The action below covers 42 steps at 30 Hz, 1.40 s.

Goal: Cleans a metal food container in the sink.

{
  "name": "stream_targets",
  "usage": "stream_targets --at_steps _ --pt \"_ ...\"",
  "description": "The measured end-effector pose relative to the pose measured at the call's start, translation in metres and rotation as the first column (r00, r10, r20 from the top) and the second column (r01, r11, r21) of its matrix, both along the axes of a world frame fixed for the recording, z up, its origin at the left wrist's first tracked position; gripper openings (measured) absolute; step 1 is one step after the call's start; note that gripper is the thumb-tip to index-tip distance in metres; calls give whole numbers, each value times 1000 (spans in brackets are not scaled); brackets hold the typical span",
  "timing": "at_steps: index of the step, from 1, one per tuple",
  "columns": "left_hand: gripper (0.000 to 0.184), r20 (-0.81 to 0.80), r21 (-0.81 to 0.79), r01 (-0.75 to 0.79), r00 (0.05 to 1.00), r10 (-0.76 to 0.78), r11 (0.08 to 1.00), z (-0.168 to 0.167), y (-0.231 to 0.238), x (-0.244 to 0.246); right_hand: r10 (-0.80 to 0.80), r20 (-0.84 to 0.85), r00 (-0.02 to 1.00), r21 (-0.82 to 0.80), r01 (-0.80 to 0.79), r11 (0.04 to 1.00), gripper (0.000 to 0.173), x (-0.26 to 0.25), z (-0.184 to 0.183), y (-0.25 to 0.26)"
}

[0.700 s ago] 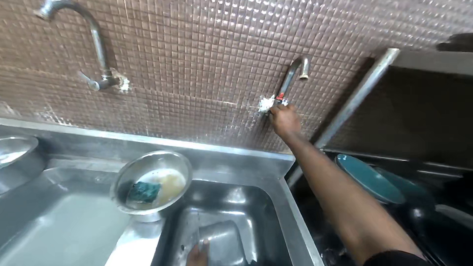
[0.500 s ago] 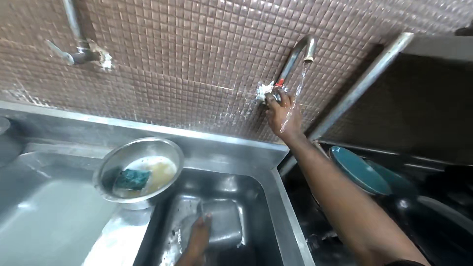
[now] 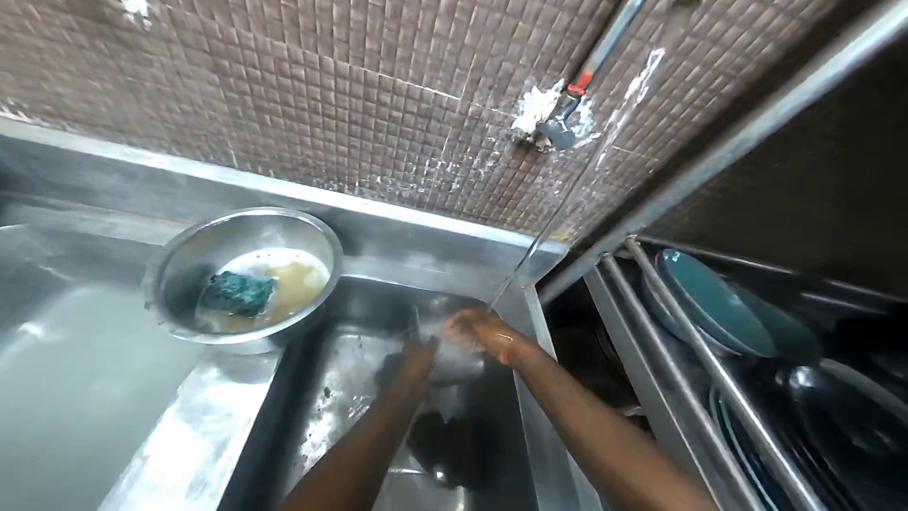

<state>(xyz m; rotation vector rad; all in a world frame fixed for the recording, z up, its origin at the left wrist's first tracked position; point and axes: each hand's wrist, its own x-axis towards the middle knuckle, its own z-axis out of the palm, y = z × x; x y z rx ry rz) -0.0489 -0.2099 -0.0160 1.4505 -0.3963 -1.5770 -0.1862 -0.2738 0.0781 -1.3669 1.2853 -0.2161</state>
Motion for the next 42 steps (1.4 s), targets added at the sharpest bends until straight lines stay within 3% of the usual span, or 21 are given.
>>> stream_targets --at_steps 2,6,8,11,12,14,17,20,24,26,27,29,30,33,35,36,38,40,42 --pt "53 53 35 -5 999 3 999 -2 -3 -1 18 -30 999 -79 -21 997 22 0 -5 -3" --pt "60 167 78 -46 985 32 996 -7 -5 8 32 5 999 -70 -32 997 20 4 -5 -5" --pt "65 287 67 -21 958 1 998 -12 0 13 179 -130 975 -166 -199 966 28 5 -12 1" --pt "66 509 34 139 850 -137 990 -8 9 18 446 -459 768 -281 -602 747 50 18 -32 9" --pt "64 555 14 184 816 -161 983 -4 13 19 430 -573 698 -266 -655 708 53 25 -37 6" --pt "58 606 -37 214 781 -148 976 -3 26 18 358 -633 687 -199 -591 782 54 39 -37 -7" --pt "52 568 -164 124 823 -9 979 -12 44 25 365 -459 810 -6 -413 911 48 44 -39 -36" --pt "45 441 -256 -28 886 142 966 -20 50 25 406 -404 820 79 -410 908 42 49 -49 -51" --pt "51 287 -154 -160 937 199 975 -31 46 30 474 -680 559 59 -603 796 55 77 -51 -30" --pt "54 188 -51 -221 956 227 974 -28 37 30 419 -752 508 -137 -743 655 54 77 -66 4" --pt "54 153 -6 -257 955 255 966 -27 32 28 364 -746 558 -289 -763 578 52 71 -83 25" --pt "51 84 81 -336 940 330 938 -29 23 24 223 -680 699 -555 -689 467 50 56 -112 60" --pt "50 69 123 -379 925 373 917 -34 22 22 130 -648 751 -634 -625 455 51 48 -123 76" --pt "54 81 209 -449 893 442 869 -47 25 15 -155 -553 819 -705 -360 611 72 40 -140 98" --pt "57 59 274 -462 883 465 843 -51 34 11 -336 -381 861 -707 -37 706 74 46 -142 95" --pt "58 45 291 -474 875 483 831 -54 39 9 -440 -246 864 -635 199 746 70 51 -141 88" --pt "57 1 321 -507 845 535 800 -59 54 8 -705 18 709 -302 676 672 51 57 -138 73" --pt "54 -58 346 -545 800 598 763 -62 74 14 -851 70 520 83 847 525 52 54 -138 66" --pt "51 -104 355 -564 769 631 746 -68 92 22 -847 148 510 353 773 527 49 47 -139 62"
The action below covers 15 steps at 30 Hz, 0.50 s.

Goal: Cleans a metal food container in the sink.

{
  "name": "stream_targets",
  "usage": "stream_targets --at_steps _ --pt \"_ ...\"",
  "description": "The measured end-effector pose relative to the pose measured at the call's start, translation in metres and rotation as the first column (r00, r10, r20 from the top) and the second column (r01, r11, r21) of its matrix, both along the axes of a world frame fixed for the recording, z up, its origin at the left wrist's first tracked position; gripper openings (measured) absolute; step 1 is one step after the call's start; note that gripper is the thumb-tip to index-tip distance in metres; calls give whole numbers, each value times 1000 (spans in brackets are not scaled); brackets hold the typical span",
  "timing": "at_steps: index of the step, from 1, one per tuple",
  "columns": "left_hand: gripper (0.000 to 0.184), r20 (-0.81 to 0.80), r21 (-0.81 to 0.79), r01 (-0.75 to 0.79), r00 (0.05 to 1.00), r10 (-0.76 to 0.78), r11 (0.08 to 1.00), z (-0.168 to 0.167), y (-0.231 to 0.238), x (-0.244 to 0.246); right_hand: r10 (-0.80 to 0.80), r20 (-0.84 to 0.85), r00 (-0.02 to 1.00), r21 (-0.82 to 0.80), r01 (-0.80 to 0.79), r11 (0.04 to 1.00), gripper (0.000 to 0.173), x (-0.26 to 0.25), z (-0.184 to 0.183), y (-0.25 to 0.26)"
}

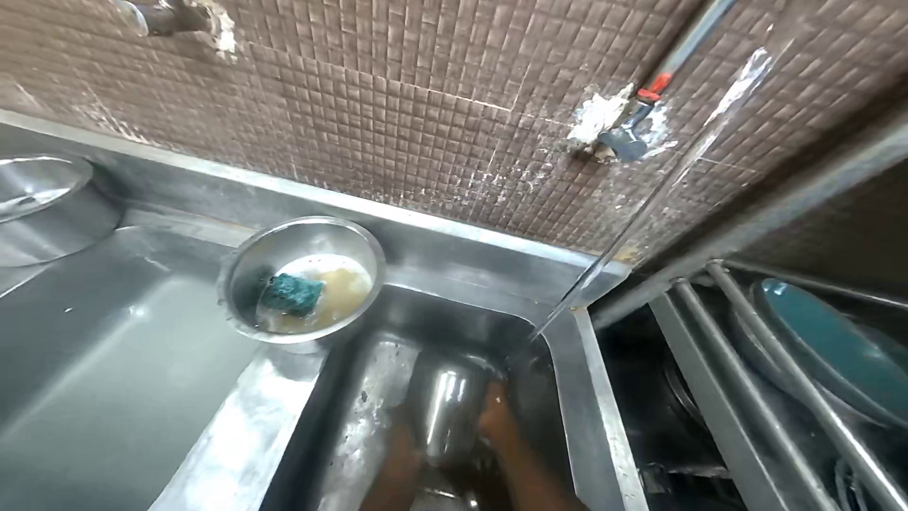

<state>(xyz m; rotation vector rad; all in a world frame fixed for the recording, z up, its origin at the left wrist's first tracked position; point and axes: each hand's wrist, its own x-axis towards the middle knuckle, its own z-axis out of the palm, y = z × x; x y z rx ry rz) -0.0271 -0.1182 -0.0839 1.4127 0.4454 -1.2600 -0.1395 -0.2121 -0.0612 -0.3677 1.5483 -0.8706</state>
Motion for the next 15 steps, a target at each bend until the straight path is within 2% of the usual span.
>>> stream_targets --at_steps 2,4,7,8,11,13,15 --pt "53 -50 3 13 999 -12 1000 -2 13 8 77 155 985 43 -85 995 44 0 -1 -12" --pt "54 -80 0 54 995 -54 999 1 25 11 182 209 961 31 -192 981 39 3 5 -20" --pt "53 -92 -31 104 990 -106 994 8 32 10 411 165 896 -170 -385 907 34 -1 14 -27" --pt "52 -70 -17 115 991 -116 993 12 31 9 433 161 887 -194 -402 895 34 -3 13 -25" --pt "52 28 53 149 988 -150 987 15 19 14 297 142 944 -55 -292 955 45 -4 28 0" --pt "56 62 61 109 992 -113 992 12 5 15 261 165 951 19 -268 963 54 -8 29 8" --pt "63 136 45 86 987 -91 995 9 -10 13 244 195 950 41 -256 966 50 -16 24 2"
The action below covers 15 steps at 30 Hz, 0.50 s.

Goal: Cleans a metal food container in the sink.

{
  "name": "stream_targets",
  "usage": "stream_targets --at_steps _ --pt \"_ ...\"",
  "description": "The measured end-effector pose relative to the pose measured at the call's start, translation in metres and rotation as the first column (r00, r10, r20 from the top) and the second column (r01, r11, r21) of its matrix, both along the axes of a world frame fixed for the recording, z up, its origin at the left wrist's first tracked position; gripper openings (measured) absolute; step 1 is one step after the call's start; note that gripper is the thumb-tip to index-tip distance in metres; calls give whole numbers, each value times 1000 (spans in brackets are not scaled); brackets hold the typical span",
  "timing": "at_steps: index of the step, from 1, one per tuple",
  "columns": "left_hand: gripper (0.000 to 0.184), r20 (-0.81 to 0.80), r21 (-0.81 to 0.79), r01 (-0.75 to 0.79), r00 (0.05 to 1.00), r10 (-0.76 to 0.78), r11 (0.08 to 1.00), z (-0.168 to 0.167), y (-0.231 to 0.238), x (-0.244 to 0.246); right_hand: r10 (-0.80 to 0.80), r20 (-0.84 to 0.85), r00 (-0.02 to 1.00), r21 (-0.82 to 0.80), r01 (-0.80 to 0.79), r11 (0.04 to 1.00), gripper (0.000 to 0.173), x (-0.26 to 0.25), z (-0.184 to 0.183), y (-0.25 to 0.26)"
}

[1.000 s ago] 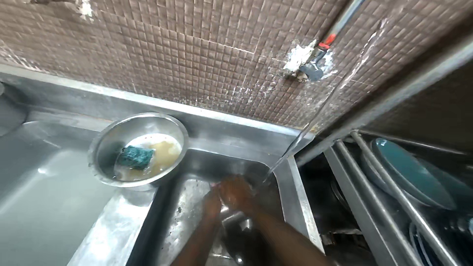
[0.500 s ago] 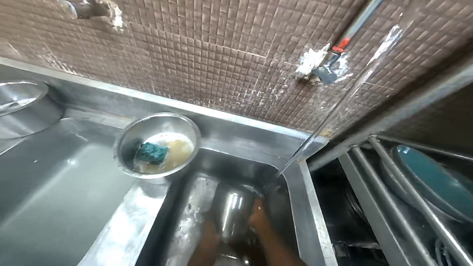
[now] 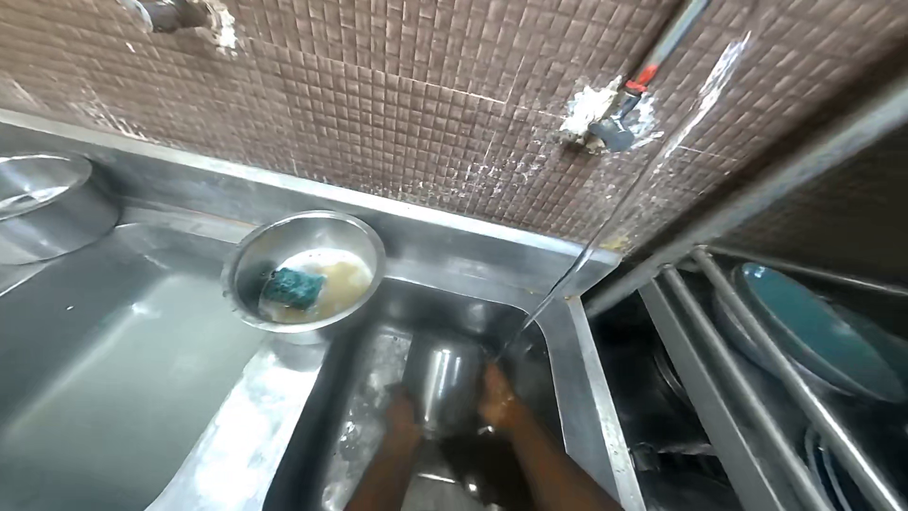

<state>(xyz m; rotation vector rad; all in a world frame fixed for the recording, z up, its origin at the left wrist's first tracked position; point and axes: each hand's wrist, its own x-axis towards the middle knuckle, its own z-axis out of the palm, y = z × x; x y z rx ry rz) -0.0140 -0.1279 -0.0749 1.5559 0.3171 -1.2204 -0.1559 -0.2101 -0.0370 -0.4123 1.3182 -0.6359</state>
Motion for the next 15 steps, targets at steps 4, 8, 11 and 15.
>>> stream_targets --at_steps 4,8,11,15 --pt "52 382 -14 322 876 -293 947 7 -27 -1 24 -260 965 -170 -70 983 23 -31 16 -30" --pt "51 446 365 835 230 -865 411 32 -48 -26 415 -369 832 -289 -527 799 27 -30 77 -38" --pt "43 480 527 845 -202 -853 96 12 -43 -50 528 -377 761 -202 -624 755 26 -18 84 -39" --pt "50 543 540 834 -448 -710 -113 -19 -23 -37 367 -430 825 -128 -458 880 28 -8 40 -41"
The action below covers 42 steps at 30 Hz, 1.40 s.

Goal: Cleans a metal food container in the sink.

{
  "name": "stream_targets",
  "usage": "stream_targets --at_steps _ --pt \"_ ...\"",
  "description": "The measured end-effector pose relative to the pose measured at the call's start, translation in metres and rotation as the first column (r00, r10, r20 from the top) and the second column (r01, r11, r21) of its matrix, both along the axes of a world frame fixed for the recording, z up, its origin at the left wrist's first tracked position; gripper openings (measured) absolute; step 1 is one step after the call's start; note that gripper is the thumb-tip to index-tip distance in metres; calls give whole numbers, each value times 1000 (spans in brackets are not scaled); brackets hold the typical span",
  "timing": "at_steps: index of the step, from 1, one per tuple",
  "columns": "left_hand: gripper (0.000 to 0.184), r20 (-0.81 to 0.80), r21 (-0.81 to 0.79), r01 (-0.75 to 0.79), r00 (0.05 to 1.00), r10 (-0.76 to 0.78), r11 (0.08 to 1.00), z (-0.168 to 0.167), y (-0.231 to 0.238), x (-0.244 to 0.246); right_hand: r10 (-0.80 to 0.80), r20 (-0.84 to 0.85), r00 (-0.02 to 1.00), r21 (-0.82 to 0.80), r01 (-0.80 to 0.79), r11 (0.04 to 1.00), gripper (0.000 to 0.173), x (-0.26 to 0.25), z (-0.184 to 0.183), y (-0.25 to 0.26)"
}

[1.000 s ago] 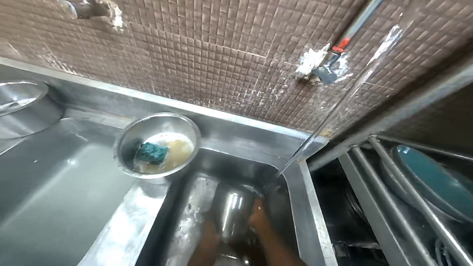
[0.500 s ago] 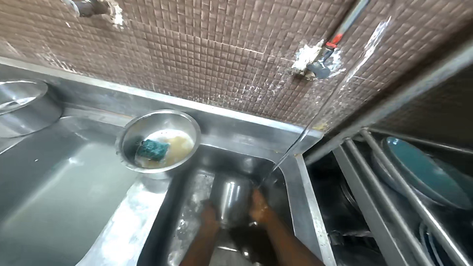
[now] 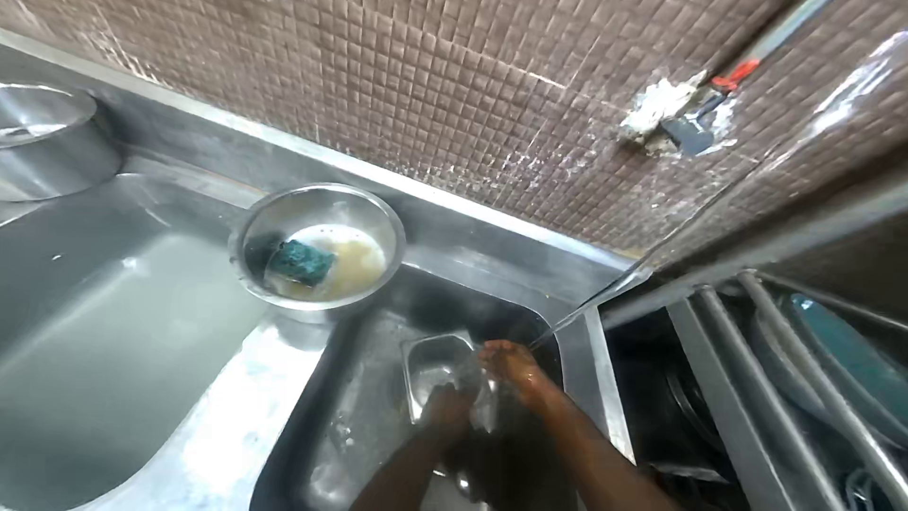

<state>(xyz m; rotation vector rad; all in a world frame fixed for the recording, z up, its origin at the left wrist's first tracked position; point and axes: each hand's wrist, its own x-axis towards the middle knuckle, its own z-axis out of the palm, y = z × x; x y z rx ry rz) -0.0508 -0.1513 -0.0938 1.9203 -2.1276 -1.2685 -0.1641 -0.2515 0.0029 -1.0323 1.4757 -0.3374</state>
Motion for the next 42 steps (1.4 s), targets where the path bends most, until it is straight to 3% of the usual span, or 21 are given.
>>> stream_targets --at_steps 3,7,9,10,11,12,14,15,16,18,20,22,25,27,29,33,35,37,38,40,42 --pt "40 73 117 113 990 -122 987 -25 24 35 -29 53 998 30 27 999 31 -5 -29 1" --pt "61 194 375 174 946 -261 910 -29 26 69 349 25 937 159 -349 924 29 -19 -42 -1" --pt "97 5 397 163 984 -180 903 -36 18 62 422 12 907 181 -417 891 29 -23 -46 -1" --pt "106 -159 381 85 987 -25 921 -39 15 53 423 6 906 182 -417 891 29 -25 -47 -1" --pt "102 -339 387 -100 909 243 916 -43 12 38 409 11 912 181 -404 897 29 -26 -46 -2" --pt "96 -455 429 -362 705 544 828 -47 9 19 374 22 927 175 -372 912 29 -26 -44 -2" --pt "86 -430 478 -788 176 886 389 -46 -15 -12 244 68 967 149 -252 956 28 -22 -36 -1" --pt "86 -382 449 -876 -13 924 174 -50 -33 -16 152 109 982 138 -166 976 26 -17 -33 -1" --pt "86 -329 411 -910 -98 939 49 -54 -47 -15 73 145 987 132 -92 987 25 -13 -29 -1" --pt "85 -237 340 -937 -10 971 73 -53 -59 -8 -22 199 980 123 -2 992 26 -6 -22 -2" --pt "80 -144 336 -861 353 924 382 -42 -45 -3 -73 227 971 112 48 993 28 0 -22 -2" --pt "87 -79 385 -639 695 714 665 -32 -17 0 -46 192 980 76 32 997 31 -6 -36 0" --pt "102 -53 397 -463 851 523 793 -36 -6 20 150 156 976 103 -167 980 35 -15 -48 2" --pt "99 -70 370 -305 933 354 878 -39 -19 27 104 133 986 86 -116 989 34 -10 -52 7" --pt "96 -71 347 -149 980 184 926 -43 -35 26 0 116 993 47 -6 999 32 -3 -55 10" --pt "62 54 423 65 994 -97 904 -36 -36 32 240 -35 970 86 -237 968 32 -7 -53 14" --pt "72 88 501 92 984 -157 861 -30 -38 44 210 -82 974 45 -207 977 31 -10 -56 13" --pt "85 -7 482 7 1000 -4 876 -29 -42 48 145 -38 989 32 -144 989 28 -12 -53 11" --pt "84 -100 451 -124 977 187 884 -29 -43 45 128 9 992 60 -129 990 28 -12 -50 11" --pt "74 -217 361 -475 794 568 803 -39 -42 22 110 61 992 108 -116 987 28 -11 -47 13" --pt "79 -207 310 -581 732 650 753 -50 -39 -3 41 75 996 105 -49 993 29 -9 -45 15"
